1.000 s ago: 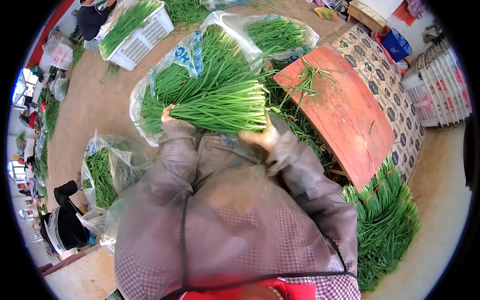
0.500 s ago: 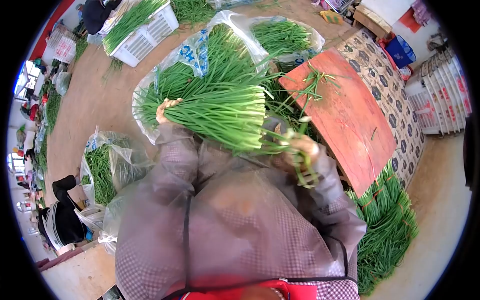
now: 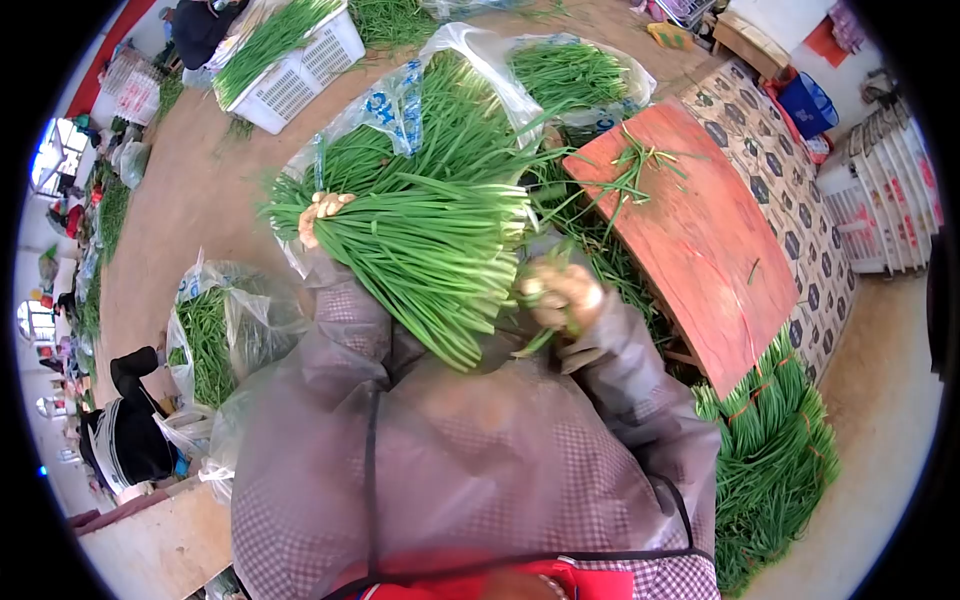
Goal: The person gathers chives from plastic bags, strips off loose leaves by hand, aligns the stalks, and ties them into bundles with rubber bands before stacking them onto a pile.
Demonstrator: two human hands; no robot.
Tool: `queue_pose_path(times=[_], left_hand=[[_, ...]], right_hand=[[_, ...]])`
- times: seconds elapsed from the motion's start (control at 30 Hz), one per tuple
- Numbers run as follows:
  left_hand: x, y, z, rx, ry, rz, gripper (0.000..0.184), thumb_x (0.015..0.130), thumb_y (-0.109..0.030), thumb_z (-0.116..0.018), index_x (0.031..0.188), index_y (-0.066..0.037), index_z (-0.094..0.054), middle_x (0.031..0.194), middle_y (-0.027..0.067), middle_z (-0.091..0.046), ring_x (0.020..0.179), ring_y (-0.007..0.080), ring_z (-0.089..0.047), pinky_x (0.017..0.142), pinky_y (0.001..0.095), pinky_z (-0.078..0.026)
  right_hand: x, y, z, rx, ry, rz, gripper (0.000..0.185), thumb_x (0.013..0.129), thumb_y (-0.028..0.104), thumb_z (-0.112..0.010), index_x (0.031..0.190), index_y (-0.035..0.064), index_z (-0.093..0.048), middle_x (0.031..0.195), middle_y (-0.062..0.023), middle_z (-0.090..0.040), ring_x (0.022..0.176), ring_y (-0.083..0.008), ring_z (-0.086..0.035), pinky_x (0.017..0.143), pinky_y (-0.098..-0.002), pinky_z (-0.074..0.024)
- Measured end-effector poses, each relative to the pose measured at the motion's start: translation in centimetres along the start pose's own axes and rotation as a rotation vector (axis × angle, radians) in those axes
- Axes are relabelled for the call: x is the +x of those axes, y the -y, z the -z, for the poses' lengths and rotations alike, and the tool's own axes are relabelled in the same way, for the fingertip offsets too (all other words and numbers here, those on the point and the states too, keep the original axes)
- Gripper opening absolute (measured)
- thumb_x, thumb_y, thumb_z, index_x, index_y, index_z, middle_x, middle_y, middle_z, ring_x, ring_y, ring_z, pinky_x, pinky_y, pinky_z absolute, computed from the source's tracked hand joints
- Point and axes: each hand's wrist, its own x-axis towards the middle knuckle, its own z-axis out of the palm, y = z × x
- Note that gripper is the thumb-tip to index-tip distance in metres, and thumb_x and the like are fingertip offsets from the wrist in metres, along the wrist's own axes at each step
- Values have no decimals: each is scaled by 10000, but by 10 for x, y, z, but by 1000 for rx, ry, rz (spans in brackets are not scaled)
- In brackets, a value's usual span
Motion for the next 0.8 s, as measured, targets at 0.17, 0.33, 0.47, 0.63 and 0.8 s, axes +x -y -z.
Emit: queue_pose_path(times=[0.17, 0.33, 0.47, 0.63, 0.8], left_hand=[[-1, 1, -29, -103, 144, 32, 123, 850, -72, -451, 956, -36, -503, 745, 23, -506, 791, 152, -511, 917, 331, -372], [1, 11, -40, -77, 73, 34, 110, 818, -43, -485, 927, -51, -493, 694, 13, -478, 740, 146, -491, 884, 326, -378], [1, -2, -46, -84, 123, 78, 118, 798, -36, -509, 909, -67, -483, 677, -3, -464, 718, 133, -485, 846, 309, -390], [-1, -9, -42, -117, 124, 88, 148, 776, -39, -548, 890, -86, -467, 642, -28, -436, 660, 113, -456, 799, 283, -393], [3, -18, -33, -111, 264, 91, 117, 792, -46, -504, 903, -64, -475, 695, 3, -471, 694, 129, -481, 824, 298, -373]], right_hand=[[-1, 11, -16, -239, -216, 51, 327, 906, 267, -586, 1125, 25, -565, 916, -89, -672, 631, -134, -588, 506, -259, -453], [64, -20, -37, -239, -330, 102, 376, 870, 185, -629, 1195, 12, -549, 1054, -93, -649, 878, -194, -636, 773, -337, -509], [36, -7, -55, -3, -151, 35, 257, 892, 204, -598, 1065, 17, -565, 903, -51, -619, 727, -140, -582, 596, -279, -465], [-11, 4, -8, 313, 81, 162, 150, 912, 194, -552, 900, 48, -580, 606, 47, -453, 455, -37, -367, 383, -205, -306], [-57, 41, 24, 79, -352, 519, 314, 949, 289, -484, 978, -1, -601, 531, 82, -408, 413, -22, -330, 365, -204, -247]])
